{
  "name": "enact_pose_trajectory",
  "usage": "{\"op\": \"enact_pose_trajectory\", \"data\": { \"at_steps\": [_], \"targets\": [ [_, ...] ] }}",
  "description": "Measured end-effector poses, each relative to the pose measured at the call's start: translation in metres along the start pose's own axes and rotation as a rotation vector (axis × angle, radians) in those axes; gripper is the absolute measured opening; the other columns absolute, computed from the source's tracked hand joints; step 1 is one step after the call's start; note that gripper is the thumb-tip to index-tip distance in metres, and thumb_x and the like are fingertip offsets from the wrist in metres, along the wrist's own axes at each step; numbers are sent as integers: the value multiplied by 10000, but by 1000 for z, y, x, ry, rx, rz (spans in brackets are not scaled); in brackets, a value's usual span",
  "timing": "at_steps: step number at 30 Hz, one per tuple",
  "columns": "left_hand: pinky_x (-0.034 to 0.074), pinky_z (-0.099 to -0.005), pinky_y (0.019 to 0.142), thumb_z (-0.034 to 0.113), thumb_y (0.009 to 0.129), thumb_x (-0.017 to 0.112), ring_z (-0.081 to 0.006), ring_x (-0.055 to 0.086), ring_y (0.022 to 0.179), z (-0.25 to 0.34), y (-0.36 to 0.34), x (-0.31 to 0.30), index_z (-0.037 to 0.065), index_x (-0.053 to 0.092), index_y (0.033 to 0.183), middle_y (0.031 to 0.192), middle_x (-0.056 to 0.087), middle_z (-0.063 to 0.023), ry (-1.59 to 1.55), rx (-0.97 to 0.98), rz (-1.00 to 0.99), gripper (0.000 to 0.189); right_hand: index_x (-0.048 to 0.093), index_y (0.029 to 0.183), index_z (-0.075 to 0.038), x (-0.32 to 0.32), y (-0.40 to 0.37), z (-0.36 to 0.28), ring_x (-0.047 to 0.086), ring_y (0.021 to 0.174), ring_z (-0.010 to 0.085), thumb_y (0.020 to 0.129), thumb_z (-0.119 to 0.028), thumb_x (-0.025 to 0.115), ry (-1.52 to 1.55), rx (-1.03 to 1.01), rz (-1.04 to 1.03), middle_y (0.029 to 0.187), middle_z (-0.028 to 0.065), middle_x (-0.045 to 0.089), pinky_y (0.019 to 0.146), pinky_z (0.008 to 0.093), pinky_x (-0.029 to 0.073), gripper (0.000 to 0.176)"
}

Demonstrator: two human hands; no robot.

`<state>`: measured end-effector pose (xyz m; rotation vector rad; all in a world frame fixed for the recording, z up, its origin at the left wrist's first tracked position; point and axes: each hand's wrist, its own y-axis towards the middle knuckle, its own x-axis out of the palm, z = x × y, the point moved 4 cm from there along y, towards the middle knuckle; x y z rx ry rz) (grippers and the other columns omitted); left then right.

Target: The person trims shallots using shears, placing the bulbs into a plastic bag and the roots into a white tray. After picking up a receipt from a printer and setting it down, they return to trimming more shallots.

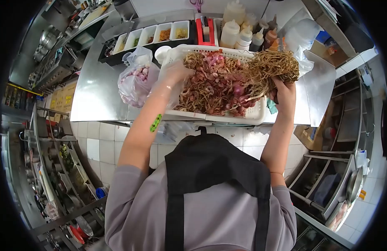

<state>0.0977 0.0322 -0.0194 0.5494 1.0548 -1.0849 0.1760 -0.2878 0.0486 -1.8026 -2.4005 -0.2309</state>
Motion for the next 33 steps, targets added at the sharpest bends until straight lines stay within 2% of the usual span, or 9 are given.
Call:
{"op": "enact_pose_trajectory", "data": {
  "at_steps": [6,9,15,18,21,25,26,30,33],
  "targets": [
    [431,-292,818,223,657,663,-223,587,918,16,-27,-36,-51,501,1112,1001,605,-163,-766,72,192,556,594,900,-2,-3,2,-3,452,453,54,780,9,595,-13,-44,-26,710,27,598,358,205,302,121],
    [423,-279,819,215,660,672,-202,571,887,14,-32,-52,-37,489,1089,954,591,-137,-680,-14,151,530,560,909,-10,-1,4,-8,470,455,81,817,-20,529,-40,-91,-8,704,50,583,365,227,325,98],
    [427,-270,704,114,682,673,-136,505,743,16,-21,-61,-29,463,1095,861,507,-63,-879,204,274,486,550,1012,-3,1,12,-8,531,593,72,763,31,576,-42,-140,-41,871,33,617,417,201,369,253],
    [430,-242,614,25,707,639,-114,525,723,44,-33,-92,-9,460,1103,800,476,-26,-590,348,403,435,528,1056,8,13,11,-16,583,726,118,761,40,565,9,-162,-27,937,49,612,545,226,455,299],
    [435,-239,601,16,714,636,-101,529,721,51,-30,-107,-1,464,1098,789,480,-12,-843,484,353,420,560,936,7,19,16,-24,523,513,127,777,-14,522,-96,-205,29,756,66,603,415,247,378,165],
    [459,-263,681,134,754,653,-117,565,795,76,-35,-131,15,471,1140,832,534,-25,-386,573,552,443,545,919,26,47,17,-40,510,492,134,762,0,506,-65,-239,-79,732,70,589,413,254,372,164],
    [466,-276,766,166,750,656,-153,584,852,83,-37,-131,23,489,1139,923,595,-66,-484,525,429,448,554,1046,27,49,24,-34,606,832,174,746,67,562,-49,-122,-157,996,94,623,744,286,474,303],
    [458,-280,837,132,772,636,-170,582,918,119,-43,-118,19,498,1138,1027,607,-88,-293,549,473,407,572,1031,16,75,41,-22,577,807,133,754,-24,623,-270,-58,-316,950,50,629,714,264,464,284],
    [444,-283,880,126,830,600,-168,569,989,123,-30,-90,35,482,1190,1090,589,-71,-610,758,108,390,581,1034,0,87,47,-3,564,782,121,768,-74,640,-65,-100,-337,922,33,630,695,255,461,282]
  ]
}}
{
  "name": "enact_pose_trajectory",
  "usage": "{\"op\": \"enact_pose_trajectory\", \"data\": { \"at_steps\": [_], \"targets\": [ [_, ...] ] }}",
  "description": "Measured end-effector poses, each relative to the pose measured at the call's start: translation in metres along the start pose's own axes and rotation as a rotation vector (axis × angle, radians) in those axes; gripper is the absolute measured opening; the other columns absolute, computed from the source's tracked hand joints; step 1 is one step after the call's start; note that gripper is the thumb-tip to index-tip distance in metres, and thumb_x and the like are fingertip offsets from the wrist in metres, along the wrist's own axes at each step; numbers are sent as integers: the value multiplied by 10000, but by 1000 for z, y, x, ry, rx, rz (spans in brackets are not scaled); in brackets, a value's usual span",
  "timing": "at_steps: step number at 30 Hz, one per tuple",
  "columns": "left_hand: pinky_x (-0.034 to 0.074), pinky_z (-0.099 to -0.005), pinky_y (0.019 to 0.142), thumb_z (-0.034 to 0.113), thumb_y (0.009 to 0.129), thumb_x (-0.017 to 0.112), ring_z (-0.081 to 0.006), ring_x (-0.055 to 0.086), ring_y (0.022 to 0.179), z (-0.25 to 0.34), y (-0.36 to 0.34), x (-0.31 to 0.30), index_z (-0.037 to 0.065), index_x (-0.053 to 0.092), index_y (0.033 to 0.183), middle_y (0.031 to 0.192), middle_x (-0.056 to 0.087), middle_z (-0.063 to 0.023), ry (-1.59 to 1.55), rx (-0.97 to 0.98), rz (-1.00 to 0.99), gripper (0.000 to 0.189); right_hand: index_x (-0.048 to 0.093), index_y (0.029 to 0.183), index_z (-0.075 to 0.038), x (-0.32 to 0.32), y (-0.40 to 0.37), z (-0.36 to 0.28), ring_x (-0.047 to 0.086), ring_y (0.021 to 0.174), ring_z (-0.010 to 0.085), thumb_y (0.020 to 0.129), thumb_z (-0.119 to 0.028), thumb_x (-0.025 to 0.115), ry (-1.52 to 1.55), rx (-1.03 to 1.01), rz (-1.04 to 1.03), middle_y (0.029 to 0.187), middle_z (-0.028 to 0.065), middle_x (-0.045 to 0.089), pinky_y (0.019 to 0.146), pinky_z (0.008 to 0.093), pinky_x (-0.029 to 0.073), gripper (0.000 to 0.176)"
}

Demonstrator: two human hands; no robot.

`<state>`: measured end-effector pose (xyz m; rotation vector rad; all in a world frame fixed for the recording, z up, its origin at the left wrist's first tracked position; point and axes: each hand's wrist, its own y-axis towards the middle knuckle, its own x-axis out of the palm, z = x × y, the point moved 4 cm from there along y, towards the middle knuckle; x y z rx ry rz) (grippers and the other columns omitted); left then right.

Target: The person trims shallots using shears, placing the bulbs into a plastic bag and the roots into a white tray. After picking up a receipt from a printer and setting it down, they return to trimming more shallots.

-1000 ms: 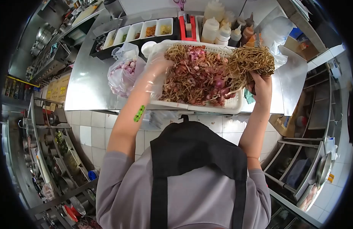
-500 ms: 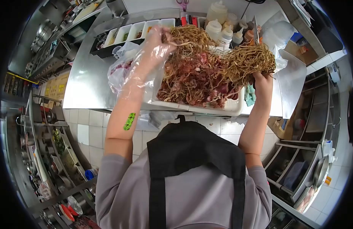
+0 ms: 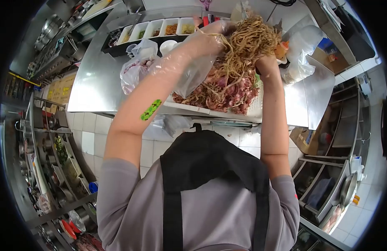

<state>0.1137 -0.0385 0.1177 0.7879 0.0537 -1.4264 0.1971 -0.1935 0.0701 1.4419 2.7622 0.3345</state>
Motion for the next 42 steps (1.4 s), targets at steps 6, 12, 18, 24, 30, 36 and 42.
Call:
{"op": "enact_pose_trajectory", "data": {
  "at_steps": [6,12,18,24,30,36,42],
  "targets": [
    [462,-274,840,256,851,614,-147,560,989,-27,-10,-3,28,445,1262,1151,565,-98,-326,-235,-198,499,594,1029,-11,11,-17,-24,580,790,119,790,-81,627,-93,-61,111,907,20,632,683,258,467,251],
    [460,-333,850,363,801,650,-204,580,1023,-57,-59,-12,63,421,1296,1228,531,-97,-584,-566,-132,622,552,1076,-18,-42,-21,-17,562,864,151,838,-103,562,47,-77,117,979,64,599,690,275,463,253],
    [451,-391,835,348,728,679,-313,600,958,-68,-112,29,-12,495,1157,1073,603,-167,263,-673,-498,590,458,1196,-30,-69,-27,-34,549,1011,243,858,-243,584,86,-185,215,1129,104,544,854,366,467,419],
    [447,-407,805,219,719,588,-342,588,944,-62,-98,11,50,568,1069,977,609,-222,569,-679,-409,389,514,1150,-30,-68,-39,-40,560,923,162,842,-196,602,54,-270,193,1034,58,585,756,296,476,360],
    [450,-380,788,214,752,567,-331,593,912,-12,-54,-23,57,593,1052,939,620,-200,579,-394,-283,340,528,1125,-28,-81,-39,-44,559,896,152,843,-203,614,188,-232,213,1020,53,589,737,287,470,342],
    [464,-322,675,275,834,557,-199,595,722,-10,-29,-42,34,583,1051,823,621,-130,403,-299,-154,326,534,1117,-23,-78,-41,-46,558,894,150,838,-189,616,179,-273,130,1018,55,592,739,283,469,335],
    [476,-301,723,308,857,564,-186,617,811,27,-1,-27,51,534,1167,923,639,-110,208,-302,-148,403,540,1109,-18,-56,-37,-43,558,892,148,832,-175,619,161,-331,-48,1016,56,595,740,280,467,328]
  ]
}}
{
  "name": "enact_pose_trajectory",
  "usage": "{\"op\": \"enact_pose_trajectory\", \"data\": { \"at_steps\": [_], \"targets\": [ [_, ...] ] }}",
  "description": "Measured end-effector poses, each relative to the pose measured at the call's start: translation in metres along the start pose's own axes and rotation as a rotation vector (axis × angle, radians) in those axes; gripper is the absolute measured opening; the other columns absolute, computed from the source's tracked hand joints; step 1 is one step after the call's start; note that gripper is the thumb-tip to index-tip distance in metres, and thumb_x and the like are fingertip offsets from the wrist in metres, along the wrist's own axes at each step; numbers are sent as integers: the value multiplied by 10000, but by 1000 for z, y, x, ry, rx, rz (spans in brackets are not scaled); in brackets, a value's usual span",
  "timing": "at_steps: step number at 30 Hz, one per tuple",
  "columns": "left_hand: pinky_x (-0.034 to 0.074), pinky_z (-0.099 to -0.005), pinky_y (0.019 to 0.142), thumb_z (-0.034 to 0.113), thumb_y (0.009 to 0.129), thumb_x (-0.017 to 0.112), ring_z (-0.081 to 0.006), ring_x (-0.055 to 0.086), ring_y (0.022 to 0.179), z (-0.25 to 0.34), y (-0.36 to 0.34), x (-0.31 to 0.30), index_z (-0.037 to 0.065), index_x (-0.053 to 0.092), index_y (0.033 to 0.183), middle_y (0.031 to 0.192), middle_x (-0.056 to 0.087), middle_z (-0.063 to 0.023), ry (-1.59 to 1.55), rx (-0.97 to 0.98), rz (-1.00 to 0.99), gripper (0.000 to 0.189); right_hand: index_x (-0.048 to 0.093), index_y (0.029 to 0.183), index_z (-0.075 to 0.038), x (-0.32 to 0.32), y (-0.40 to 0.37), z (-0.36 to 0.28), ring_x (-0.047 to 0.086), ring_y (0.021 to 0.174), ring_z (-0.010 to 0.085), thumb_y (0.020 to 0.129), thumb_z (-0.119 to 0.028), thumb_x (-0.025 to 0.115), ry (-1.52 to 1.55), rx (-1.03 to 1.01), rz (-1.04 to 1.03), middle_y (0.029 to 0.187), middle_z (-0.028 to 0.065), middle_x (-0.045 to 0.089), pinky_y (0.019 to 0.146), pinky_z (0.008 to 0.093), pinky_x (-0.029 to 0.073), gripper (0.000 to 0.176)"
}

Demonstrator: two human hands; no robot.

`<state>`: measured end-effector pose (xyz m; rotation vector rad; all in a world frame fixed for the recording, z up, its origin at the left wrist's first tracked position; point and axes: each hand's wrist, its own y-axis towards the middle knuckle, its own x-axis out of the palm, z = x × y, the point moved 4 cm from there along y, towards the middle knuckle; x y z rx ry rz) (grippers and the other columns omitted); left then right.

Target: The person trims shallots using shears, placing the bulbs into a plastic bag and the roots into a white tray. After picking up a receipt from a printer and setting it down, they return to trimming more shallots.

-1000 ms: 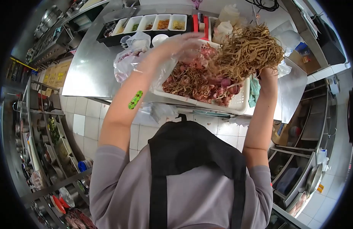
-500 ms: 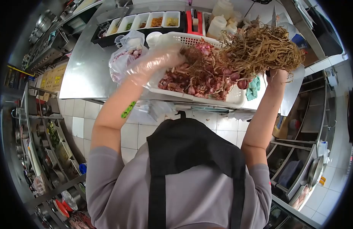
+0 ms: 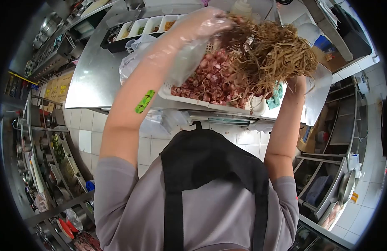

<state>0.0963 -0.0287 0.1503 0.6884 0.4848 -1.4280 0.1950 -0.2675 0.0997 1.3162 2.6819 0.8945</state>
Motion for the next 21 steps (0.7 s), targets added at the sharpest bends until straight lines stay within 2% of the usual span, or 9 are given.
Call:
{"op": "enact_pose_trajectory", "data": {
  "at_steps": [2,4,5,8,10,14,18,20,21],
  "targets": [
    [477,-290,727,302,851,575,-173,619,833,4,11,13,44,530,1176,941,638,-112,-128,-32,-26,418,542,1107,-17,8,3,6,558,891,148,831,-171,620,4,-9,-64,1015,57,596,741,279,467,326],
    [435,-393,681,214,863,524,-328,536,804,22,16,18,143,628,1013,874,582,-147,316,802,314,196,543,1106,-16,10,8,8,558,891,147,830,-168,620,8,-4,-93,1015,57,596,741,278,467,325],
    [435,-393,681,214,863,524,-328,536,804,18,21,25,143,628,1013,874,582,-147,316,799,316,196,548,1101,-5,7,14,13,557,895,146,819,-143,617,-119,98,-129,1017,62,599,746,277,467,321],
    [499,-273,665,232,863,590,-139,612,796,10,24,23,4,587,1070,908,648,-86,-264,660,207,308,548,1104,22,20,14,4,547,906,144,787,-91,610,-278,79,-128,1027,69,602,755,271,464,342],
    [455,-208,597,256,836,617,-118,625,851,-6,9,32,16,542,1167,983,634,-77,-611,118,-162,416,552,1099,25,18,10,1,546,907,150,791,-85,604,-261,107,-17,1031,75,602,754,272,462,331],
    [407,-195,549,241,826,640,-101,553,672,-58,-1,38,46,502,1222,960,630,-47,-364,-34,-113,462,546,1100,25,-23,18,7,555,914,169,812,-89,593,-177,119,106,1039,89,597,756,276,466,314],
    [459,-243,620,272,829,632,-111,581,806,-198,12,85,49,565,1149,962,638,-45,-629,-338,-538,396,546,1102,23,-42,14,-4,556,915,170,812,-95,594,-161,59,162,1040,89,596,756,278,467,317],
    [482,-290,686,352,776,666,-148,603,887,-190,-12,93,48,564,1149,996,646,-79,-147,25,-475,491,545,1103,22,-48,12,-7,557,915,170,812,-98,595,-164,44,181,1040,89,596,756,278,468,319],
    [481,-318,711,376,727,695,-192,611,885,-176,-28,98,40,559,1144,1003,644,-108,132,-147,-469,552,545,1104,21,-50,10,-7,557,916,170,812,-100,595,-168,40,187,1040,89,596,756,279,468,319]
  ]
}}
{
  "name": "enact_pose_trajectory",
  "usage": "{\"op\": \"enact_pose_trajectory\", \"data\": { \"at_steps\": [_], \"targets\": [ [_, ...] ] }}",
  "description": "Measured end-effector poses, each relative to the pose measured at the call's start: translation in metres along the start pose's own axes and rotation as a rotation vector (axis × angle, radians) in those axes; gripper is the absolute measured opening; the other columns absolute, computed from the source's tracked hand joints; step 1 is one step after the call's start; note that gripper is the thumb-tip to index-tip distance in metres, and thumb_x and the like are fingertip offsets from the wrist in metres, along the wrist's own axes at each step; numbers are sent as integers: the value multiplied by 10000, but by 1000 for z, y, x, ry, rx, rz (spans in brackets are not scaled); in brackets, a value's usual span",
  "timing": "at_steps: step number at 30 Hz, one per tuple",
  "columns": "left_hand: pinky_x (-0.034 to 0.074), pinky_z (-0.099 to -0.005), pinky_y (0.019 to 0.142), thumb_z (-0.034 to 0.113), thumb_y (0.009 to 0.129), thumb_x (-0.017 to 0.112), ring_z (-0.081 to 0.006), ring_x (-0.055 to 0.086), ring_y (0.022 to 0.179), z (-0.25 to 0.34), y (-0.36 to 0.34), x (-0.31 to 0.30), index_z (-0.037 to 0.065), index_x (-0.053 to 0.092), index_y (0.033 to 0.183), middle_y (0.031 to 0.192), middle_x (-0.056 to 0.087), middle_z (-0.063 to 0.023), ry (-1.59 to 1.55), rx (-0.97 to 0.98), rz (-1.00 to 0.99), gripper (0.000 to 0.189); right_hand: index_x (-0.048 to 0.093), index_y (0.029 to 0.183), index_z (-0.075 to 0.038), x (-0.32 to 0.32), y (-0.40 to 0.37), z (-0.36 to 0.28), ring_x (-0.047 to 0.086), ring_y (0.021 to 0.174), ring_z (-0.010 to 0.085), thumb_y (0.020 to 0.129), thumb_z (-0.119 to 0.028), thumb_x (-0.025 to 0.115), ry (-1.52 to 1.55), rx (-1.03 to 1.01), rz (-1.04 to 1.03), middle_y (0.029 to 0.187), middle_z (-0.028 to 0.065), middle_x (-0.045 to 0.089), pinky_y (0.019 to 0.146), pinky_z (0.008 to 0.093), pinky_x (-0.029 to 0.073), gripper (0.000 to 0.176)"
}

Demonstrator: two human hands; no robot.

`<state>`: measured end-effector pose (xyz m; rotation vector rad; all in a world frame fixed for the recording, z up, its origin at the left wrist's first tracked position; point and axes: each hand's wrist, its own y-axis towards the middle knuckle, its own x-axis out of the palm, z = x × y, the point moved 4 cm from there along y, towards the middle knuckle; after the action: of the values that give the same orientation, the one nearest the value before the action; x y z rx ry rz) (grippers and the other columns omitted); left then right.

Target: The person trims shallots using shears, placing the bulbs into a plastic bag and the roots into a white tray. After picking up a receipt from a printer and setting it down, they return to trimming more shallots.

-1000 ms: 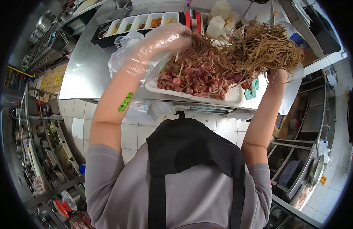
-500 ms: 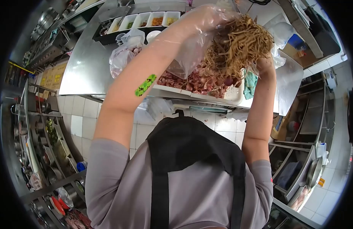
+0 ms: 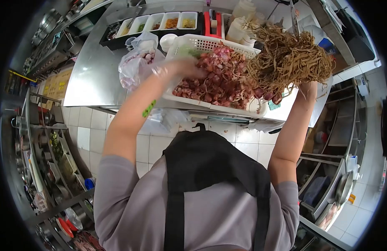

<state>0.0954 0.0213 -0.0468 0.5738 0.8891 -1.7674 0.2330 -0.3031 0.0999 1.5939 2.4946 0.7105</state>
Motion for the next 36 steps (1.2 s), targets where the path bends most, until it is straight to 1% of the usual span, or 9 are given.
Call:
{"op": "enact_pose_trajectory", "data": {
  "at_steps": [4,7,14,20,23,25,29,31,36],
  "targets": [
    [470,-382,767,346,632,737,-312,606,910,38,-33,22,-7,551,1097,997,623,-190,427,-342,-106,614,544,1105,19,-8,-6,1,558,917,171,813,-105,597,-15,-17,28,1040,88,596,756,280,469,322],
    [475,-399,740,262,642,705,-330,613,867,29,-31,31,-29,587,1002,902,637,-194,350,-369,204,478,544,1107,18,-12,-10,3,558,918,171,813,-110,598,-26,-22,46,1040,88,595,756,281,470,325],
    [496,-381,657,159,664,662,-288,634,748,30,-20,22,-13,568,996,817,641,-170,244,-143,-44,386,542,1110,14,-22,-13,0,560,919,172,814,-120,601,-34,-43,76,1041,87,595,757,283,472,330],
    [476,-267,527,329,801,615,-113,586,634,73,-21,-3,-34,539,1057,698,622,-77,-843,-191,13,450,541,1113,11,-29,-10,-2,561,921,173,815,-129,603,-34,-57,79,1041,87,594,757,286,474,335],
    [451,-240,554,280,872,534,-105,574,605,113,-29,-16,22,559,794,691,575,-59,-995,-101,6,271,541,1114,10,-29,-9,-1,561,922,174,815,-133,605,-29,-59,77,1041,86,594,757,287,475,337],
    [482,-251,575,406,859,545,-111,560,606,100,-22,-16,-31,534,1076,729,608,-73,-743,-128,-29,488,540,1115,9,-30,-9,1,562,922,174,815,-136,605,-28,-60,75,1042,86,593,757,287,475,339],
    [495,-314,670,427,829,564,-178,607,704,67,-34,-13,-11,552,1075,867,638,-137,-115,-293,-170,503,539,1117,7,-28,-8,4,563,923,175,816,-142,607,-25,-61,67,1042,86,593,757,289,476,342],
    [467,-381,755,441,780,588,-267,613,828,24,-20,21,-2,604,986,919,632,-184,174,-52,120,489,539,1118,6,-27,-7,5,563,924,175,816,-145,608,-25,-65,63,1042,85,593,757,289,477,344],
    [454,-387,738,387,707,622,-328,592,793,50,-31,34,-39,625,758,817,612,-201,370,-151,-178,429,538,1120,3,-29,-5,2,564,925,176,816,-152,610,-30,-76,67,1042,85,592,757,291,478,348]
  ]
}}
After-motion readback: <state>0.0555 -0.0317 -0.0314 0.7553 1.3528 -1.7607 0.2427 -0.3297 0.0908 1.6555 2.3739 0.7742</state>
